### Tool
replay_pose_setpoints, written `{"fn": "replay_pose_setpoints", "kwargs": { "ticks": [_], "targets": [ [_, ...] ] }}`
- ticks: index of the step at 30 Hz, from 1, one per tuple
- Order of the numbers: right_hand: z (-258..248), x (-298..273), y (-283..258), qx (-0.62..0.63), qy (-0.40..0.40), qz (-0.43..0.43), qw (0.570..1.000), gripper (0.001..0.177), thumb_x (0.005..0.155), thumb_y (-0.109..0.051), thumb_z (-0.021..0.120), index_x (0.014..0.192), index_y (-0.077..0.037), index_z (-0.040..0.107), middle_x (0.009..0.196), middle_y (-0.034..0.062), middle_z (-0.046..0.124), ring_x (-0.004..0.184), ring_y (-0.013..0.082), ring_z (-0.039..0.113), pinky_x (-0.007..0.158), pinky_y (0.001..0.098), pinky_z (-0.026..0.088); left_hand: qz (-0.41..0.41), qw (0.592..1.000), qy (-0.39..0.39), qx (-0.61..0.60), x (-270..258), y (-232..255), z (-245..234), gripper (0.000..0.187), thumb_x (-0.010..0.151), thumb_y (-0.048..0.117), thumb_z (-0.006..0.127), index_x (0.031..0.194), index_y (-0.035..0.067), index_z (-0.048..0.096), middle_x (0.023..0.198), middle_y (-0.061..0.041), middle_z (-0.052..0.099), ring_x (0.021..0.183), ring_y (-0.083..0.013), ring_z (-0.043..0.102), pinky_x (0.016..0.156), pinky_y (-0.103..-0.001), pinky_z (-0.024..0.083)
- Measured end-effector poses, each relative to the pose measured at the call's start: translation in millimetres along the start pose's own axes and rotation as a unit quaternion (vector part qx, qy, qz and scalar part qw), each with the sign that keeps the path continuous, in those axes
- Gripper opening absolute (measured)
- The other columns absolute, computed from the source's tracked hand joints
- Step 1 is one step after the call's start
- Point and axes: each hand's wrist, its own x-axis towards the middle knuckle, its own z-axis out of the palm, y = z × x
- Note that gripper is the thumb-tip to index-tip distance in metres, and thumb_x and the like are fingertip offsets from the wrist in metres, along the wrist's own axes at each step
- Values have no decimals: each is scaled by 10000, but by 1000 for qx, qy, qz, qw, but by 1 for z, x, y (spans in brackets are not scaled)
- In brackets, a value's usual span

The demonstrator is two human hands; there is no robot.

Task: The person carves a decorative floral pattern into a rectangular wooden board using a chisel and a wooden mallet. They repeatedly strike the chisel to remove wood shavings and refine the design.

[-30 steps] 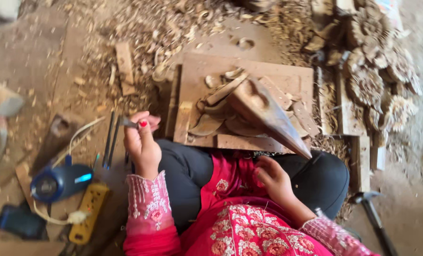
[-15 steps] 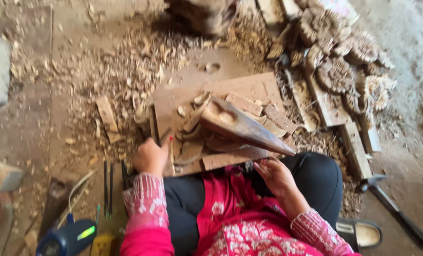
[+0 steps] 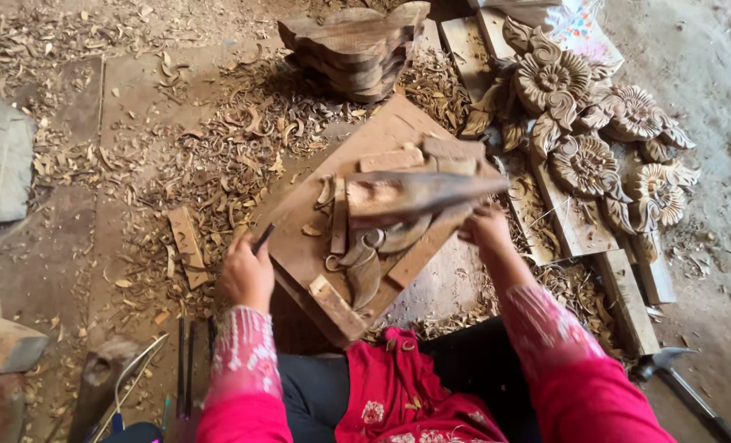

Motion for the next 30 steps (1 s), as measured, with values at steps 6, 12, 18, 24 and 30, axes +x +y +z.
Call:
{"fn": "replay_pose_setpoints", "kwargs": {
  "ticks": [6, 12, 18, 24, 30],
  "targets": [
    [4, 2, -2, 67, -30, -39, 997, 567, 940, -183, 541, 1504, -127, 557, 1235, 152, 683, 1038, 226, 680, 873, 369, 553, -6, 993, -115, 24, 36, 2, 23, 502, 983, 487, 563, 1328, 129, 632, 1199, -173, 703, 1047, -394, 688, 854, -500, 543],
    [63, -47, 43, 71, -28, -210, 975, 853, 1084, -216, 606, 1665, -162, -16, 1661, 189, 329, 1454, 308, 423, 1185, 413, 358, -17, 988, -137, 63, 24, 12, 9, 441, 1011, 450, 555, 1272, 108, 656, 1114, -209, 729, 1034, -426, 690, 877, -534, 534],
    [74, -47, 21, 141, -94, -92, 981, 965, 953, -222, 580, 1612, -234, -124, 1485, 240, 449, 1247, 318, 567, 1030, 438, 511, -80, 967, -220, 99, -12, 16, -14, 440, 1001, 479, 534, 1218, 116, 656, 1051, -214, 732, 1005, -431, 701, 841, -549, 544],
    [92, -24, 2, 102, -188, -122, 969, 878, 1013, -173, 565, 1662, -177, -27, 1575, 199, 433, 1322, 255, 543, 1085, 368, 466, -96, 972, -188, 106, -50, 11, -26, 504, 1017, 513, 515, 1111, 46, 681, 1047, -212, 730, 983, -425, 711, 826, -538, 556],
    [99, 15, 4, 63, -256, -155, 952, 875, 1004, -127, 572, 1665, -176, 0, 1594, 156, 403, 1375, 218, 488, 1132, 331, 414, -124, 959, -215, 134, -79, 11, -24, 534, 995, 546, 540, 1093, 39, 675, 1049, -237, 730, 1010, -437, 701, 849, -540, 549]
  ]
}}
